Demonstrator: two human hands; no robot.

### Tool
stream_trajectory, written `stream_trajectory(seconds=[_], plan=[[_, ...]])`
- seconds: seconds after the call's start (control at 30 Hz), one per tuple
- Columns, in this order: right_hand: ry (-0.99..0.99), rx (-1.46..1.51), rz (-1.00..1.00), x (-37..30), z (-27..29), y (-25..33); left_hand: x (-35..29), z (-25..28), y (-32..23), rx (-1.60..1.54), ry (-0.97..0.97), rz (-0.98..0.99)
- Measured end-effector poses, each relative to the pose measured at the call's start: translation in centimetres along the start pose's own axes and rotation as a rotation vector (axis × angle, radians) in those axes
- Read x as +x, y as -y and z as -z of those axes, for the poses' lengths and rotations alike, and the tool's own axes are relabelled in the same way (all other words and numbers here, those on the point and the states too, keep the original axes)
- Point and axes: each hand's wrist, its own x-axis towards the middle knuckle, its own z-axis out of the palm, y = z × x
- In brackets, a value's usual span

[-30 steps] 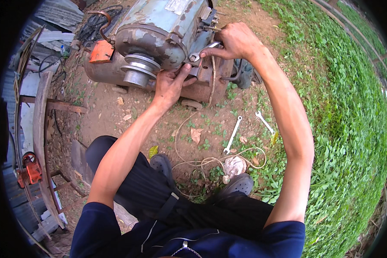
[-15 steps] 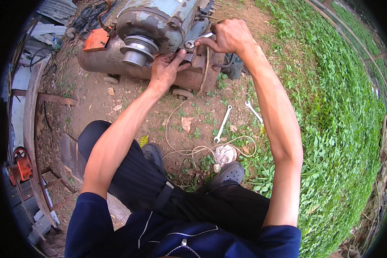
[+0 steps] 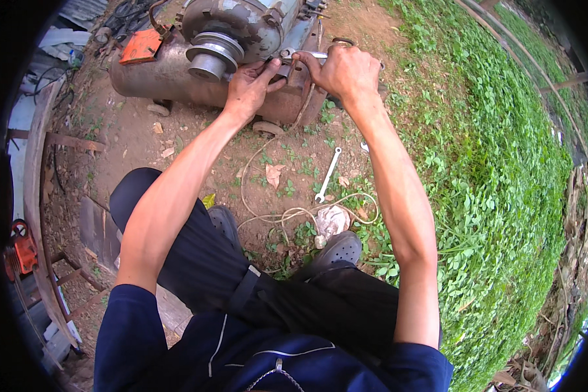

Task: The person uses a wrench to tighten or loosen bolts on a compressor motor assembly mounted on a large horizontal tank.

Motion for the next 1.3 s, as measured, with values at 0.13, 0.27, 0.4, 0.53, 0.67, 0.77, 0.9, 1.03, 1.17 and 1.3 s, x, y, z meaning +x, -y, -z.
stream_trajectory(seconds=[0.13,0.27,0.4,0.53,0.67,0.77,0.9,1.03,1.17,1.3], plan=[[0.023,0.015,-0.165,-1.7,0.6,1.7,-0.1,-0.1,0.0,-0.019,0.014,-0.002],[0.000,0.053,-0.312,-3.1,0.6,3.1,-0.1,-0.3,0.0,-0.006,0.023,-0.018],[-0.012,0.103,-0.361,-3.7,0.4,3.8,-0.3,-0.3,-0.3,-0.004,0.017,-0.003],[0.016,0.074,-0.211,-2.3,0.8,2.0,-0.1,-0.7,-0.4,0.043,0.001,-0.021],[0.111,-0.034,-0.042,-1.4,2.1,-0.5,-0.2,-0.3,0.1,0.024,-0.009,0.014],[0.015,-0.038,0.061,-0.5,2.3,-4.3,-0.4,-0.8,-0.1,0.023,-0.029,0.002],[-0.061,0.137,0.234,1.2,1.5,-6.7,-0.2,-0.6,0.1,0.051,-0.032,-0.011],[-0.101,0.299,0.418,3.2,-0.2,-7.3,-0.2,-0.7,-0.2,0.087,-0.029,0.004],[-0.095,0.225,0.500,5.1,-0.7,-6.3,-0.3,-0.7,-0.5,0.098,-0.021,0.012],[-0.070,0.152,0.549,6.8,-0.9,-5.7,-0.1,-0.2,-0.6,0.112,0.022,0.052]])
